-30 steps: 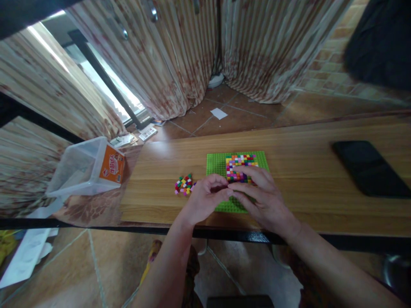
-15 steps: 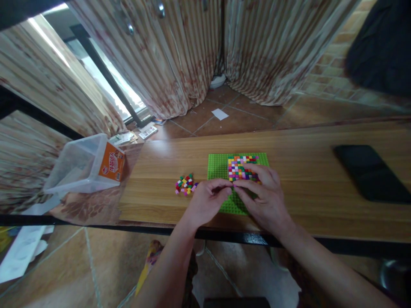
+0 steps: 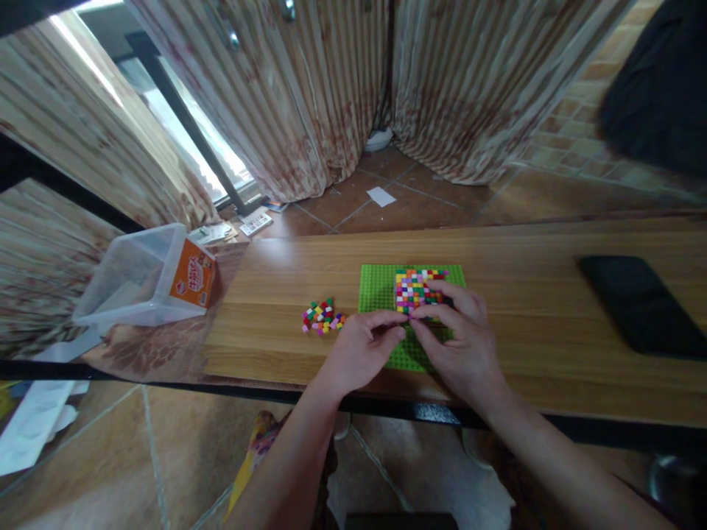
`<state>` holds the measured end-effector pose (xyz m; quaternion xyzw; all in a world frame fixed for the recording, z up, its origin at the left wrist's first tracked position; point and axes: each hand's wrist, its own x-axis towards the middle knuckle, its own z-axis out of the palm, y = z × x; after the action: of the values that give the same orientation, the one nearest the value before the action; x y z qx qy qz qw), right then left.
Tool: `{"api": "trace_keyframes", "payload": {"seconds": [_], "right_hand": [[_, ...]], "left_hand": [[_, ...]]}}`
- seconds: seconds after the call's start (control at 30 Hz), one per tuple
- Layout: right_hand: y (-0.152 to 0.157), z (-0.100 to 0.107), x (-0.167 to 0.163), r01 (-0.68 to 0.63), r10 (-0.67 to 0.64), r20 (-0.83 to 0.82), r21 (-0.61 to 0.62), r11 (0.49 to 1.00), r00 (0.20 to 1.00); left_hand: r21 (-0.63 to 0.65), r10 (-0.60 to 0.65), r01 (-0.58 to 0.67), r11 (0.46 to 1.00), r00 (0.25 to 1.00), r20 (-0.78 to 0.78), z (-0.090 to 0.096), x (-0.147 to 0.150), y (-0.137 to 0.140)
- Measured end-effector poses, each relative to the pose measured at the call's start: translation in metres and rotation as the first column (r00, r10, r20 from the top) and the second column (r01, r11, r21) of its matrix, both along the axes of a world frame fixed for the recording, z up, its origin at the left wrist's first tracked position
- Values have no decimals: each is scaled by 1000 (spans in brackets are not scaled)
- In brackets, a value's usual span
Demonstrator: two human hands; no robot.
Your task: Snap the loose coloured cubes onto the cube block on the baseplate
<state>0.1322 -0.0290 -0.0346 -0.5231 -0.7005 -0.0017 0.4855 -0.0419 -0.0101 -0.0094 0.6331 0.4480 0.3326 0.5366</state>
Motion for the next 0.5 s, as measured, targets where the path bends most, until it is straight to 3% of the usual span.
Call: {"api": "trace_keyframes", "payload": {"seconds": [0.2, 0.5], "right_hand": [[-2, 4, 2, 19, -24, -65, -77, 997, 998], [0, 2, -4, 54, -60, -61, -96, 994, 996]], "left_hand": [[-11, -8, 8, 1000, 999, -32, 3, 0, -1], [31, -3, 6, 1000, 997, -80, 4, 0, -3]]}}
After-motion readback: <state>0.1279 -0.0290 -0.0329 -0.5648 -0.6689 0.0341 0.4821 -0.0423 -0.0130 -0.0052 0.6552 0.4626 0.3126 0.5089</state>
